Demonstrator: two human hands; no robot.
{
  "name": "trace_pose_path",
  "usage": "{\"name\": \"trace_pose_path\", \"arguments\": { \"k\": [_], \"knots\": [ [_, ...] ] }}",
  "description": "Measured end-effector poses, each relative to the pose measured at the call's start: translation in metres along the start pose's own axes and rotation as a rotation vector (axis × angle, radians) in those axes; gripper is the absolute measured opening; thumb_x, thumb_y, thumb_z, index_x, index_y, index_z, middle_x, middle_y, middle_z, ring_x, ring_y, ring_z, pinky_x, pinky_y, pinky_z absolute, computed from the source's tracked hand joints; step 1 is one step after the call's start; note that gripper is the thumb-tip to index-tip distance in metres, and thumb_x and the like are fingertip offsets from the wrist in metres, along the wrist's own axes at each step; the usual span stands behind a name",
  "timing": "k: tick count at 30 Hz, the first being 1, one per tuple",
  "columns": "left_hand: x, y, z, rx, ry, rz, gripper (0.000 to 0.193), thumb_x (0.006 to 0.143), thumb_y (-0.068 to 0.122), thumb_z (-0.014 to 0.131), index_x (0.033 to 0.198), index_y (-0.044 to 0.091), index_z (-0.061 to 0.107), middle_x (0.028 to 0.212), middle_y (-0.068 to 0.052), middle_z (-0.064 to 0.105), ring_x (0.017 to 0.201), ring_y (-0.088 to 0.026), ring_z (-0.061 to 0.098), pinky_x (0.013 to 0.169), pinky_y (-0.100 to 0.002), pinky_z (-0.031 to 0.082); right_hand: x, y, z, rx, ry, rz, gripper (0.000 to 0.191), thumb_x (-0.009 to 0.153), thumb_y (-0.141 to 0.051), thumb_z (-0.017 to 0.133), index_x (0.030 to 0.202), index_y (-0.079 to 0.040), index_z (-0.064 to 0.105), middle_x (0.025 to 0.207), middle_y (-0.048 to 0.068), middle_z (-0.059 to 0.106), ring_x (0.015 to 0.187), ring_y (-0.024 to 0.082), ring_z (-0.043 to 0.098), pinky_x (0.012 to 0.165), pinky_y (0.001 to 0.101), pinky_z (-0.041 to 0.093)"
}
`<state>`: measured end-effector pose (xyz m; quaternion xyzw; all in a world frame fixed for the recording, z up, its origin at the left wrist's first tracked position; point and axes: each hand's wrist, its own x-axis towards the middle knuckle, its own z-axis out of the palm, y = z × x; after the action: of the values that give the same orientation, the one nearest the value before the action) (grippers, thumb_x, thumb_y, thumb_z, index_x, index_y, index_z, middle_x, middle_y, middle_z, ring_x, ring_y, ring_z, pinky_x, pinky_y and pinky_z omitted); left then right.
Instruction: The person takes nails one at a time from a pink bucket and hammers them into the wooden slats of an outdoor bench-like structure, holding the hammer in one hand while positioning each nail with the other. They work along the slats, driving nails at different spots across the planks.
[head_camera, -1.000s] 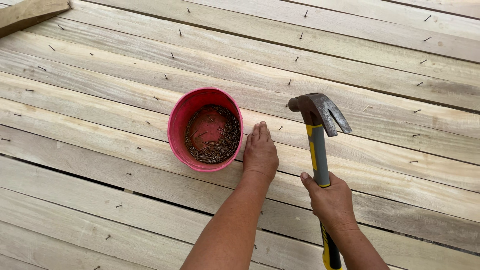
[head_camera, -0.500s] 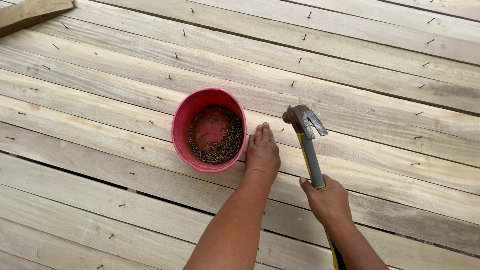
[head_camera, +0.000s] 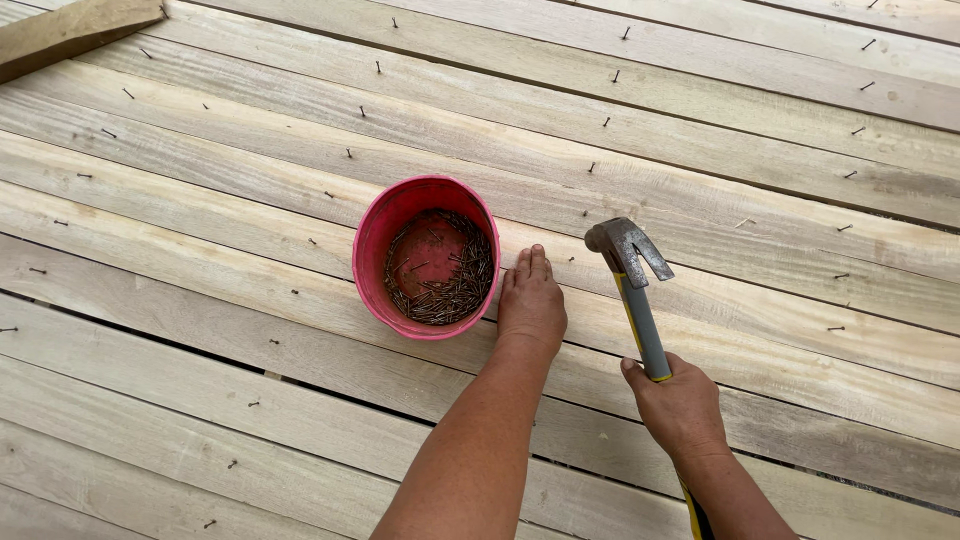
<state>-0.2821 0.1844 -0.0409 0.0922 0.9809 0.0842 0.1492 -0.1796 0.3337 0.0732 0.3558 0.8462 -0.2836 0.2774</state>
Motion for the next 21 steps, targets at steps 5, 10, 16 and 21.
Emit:
{"name": "trace_pose_path", "arguments": {
  "k": [5, 10, 16, 21],
  "knots": [
    [0.001, 0.0, -0.006, -0.02, -0.01, -0.016, 0.059, 0.099, 0.014, 0.048, 0.154, -0.004, 0.037, 0.168, -0.014, 0.024, 0.155, -0.028, 0.023, 0.123, -0.042, 0.025, 0.0, -0.004, 0.01, -0.018, 0.008, -0.073, 0.043, 0.095, -0.047, 0.066, 0.103, -0.006, 0.077, 0.07, 0.011, 0.071, 0.063, 0.021, 0.067, 0.068, 0.0409, 0.057],
    [0.005, 0.0, -0.008, -0.015, -0.02, -0.002, 0.057, 0.098, 0.014, 0.047, 0.152, -0.001, 0.038, 0.168, -0.013, 0.022, 0.154, -0.027, 0.021, 0.123, -0.042, 0.024, 0.011, -0.007, 0.008, -0.151, -0.062, -0.023, 0.041, 0.095, -0.048, 0.066, 0.105, -0.008, 0.076, 0.073, 0.012, 0.072, 0.066, 0.022, 0.069, 0.071, 0.0414, 0.057],
    [0.004, -0.001, -0.005, -0.021, -0.019, -0.009, 0.058, 0.098, 0.014, 0.046, 0.154, -0.001, 0.037, 0.168, -0.012, 0.022, 0.155, -0.026, 0.021, 0.123, -0.041, 0.024, -0.002, 0.002, 0.017, 0.006, 0.045, -0.12, 0.043, 0.092, -0.047, 0.068, 0.1, -0.007, 0.078, 0.074, 0.013, 0.074, 0.071, 0.025, 0.071, 0.076, 0.0424, 0.057],
    [0.005, -0.003, -0.008, -0.027, -0.043, -0.013, 0.056, 0.099, 0.012, 0.042, 0.154, 0.001, 0.037, 0.169, -0.011, 0.021, 0.155, -0.025, 0.02, 0.122, -0.04, 0.025, 0.006, -0.004, 0.022, -0.068, -0.091, 0.003, 0.042, 0.093, -0.046, 0.067, 0.104, -0.006, 0.076, 0.078, 0.014, 0.074, 0.075, 0.029, 0.074, 0.077, 0.0451, 0.06]
  ]
}}
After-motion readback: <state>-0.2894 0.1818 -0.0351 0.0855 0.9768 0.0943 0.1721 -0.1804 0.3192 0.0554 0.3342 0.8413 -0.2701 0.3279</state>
